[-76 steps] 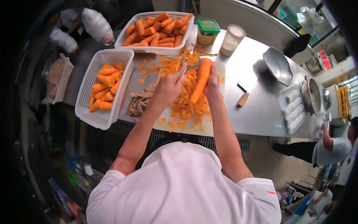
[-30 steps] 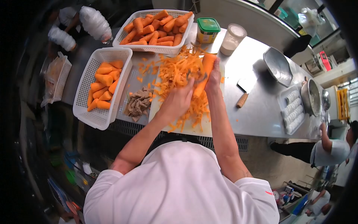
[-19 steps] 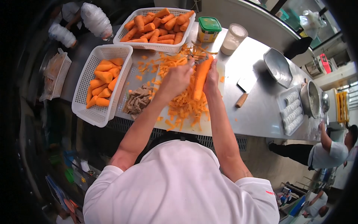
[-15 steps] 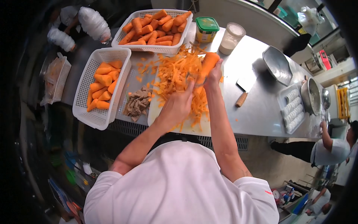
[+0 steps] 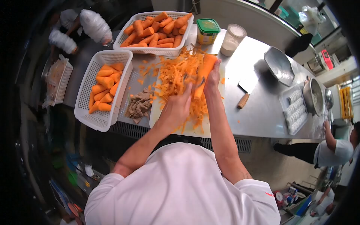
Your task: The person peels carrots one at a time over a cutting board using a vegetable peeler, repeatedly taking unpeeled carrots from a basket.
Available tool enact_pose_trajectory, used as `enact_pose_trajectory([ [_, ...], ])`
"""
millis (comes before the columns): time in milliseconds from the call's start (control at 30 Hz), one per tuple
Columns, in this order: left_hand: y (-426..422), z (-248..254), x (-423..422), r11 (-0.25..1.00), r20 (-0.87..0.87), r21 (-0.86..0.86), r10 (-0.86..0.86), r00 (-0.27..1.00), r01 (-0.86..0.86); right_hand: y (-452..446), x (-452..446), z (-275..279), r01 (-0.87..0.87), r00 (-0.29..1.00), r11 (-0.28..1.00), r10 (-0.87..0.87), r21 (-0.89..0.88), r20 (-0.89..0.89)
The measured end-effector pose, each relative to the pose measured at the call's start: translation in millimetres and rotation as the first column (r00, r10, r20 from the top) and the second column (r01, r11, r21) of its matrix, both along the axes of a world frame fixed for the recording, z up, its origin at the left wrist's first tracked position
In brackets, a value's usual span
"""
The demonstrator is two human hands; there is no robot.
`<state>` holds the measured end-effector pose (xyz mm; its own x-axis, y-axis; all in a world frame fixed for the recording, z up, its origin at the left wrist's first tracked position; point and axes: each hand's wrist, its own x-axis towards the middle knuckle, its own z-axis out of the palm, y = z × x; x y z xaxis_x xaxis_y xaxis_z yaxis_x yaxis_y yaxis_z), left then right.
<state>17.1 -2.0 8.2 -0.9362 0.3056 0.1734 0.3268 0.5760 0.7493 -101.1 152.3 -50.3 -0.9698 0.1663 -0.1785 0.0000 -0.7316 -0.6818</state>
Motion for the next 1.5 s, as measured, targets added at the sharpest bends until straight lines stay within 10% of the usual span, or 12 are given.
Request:
enact_pose_trajectory([
  [133,-35.6,28.2,24.6,0.993,0.194,-0.006,-0.115,0.974,0.118,18.3,-3.3,-23.6,0.053,0.998,0.997,-0.051,0.056,-0.031],
  [367,-1.4,3.9,-78.7,0.993,-0.068,0.098,0.072,0.995,-0.065,-9.0,-1.6,-10.7,-0.158,0.987,0.987,0.158,-0.005,0.021],
  [633,-38.5,17.3,35.8,0.976,0.069,0.115,-0.195,0.978,0.186,22.6,-20.6,-25.2,0.107,0.994,0.990,-0.106,-0.096,0.022],
  [833,-7.9,24.8,-66.8,0.992,-0.029,0.112,0.057,0.998,-0.054,-8.5,0.4,-5.0,-0.060,0.998,0.991,0.059,0.122,0.011],
  [1100,-27.6,23.4,30.4,0.989,0.166,0.088,-0.130,0.978,0.117,32.9,-20.6,-47.4,-0.024,0.998,0.977,0.010,-0.212,-0.067],
  [1267,-10.1,45.6,-46.3,0.998,0.128,0.046,-0.037,0.991,0.032,3.0,-2.4,-8.4,0.024,0.999,0.997,-0.026,0.068,0.034],
  [1500,-4.7,0.8,10.3,1.000,0.053,0.011,-0.015,0.998,0.015,25.8,-17.5,-33.9,0.091,0.996,0.996,-0.091,-0.003,0.003],
])
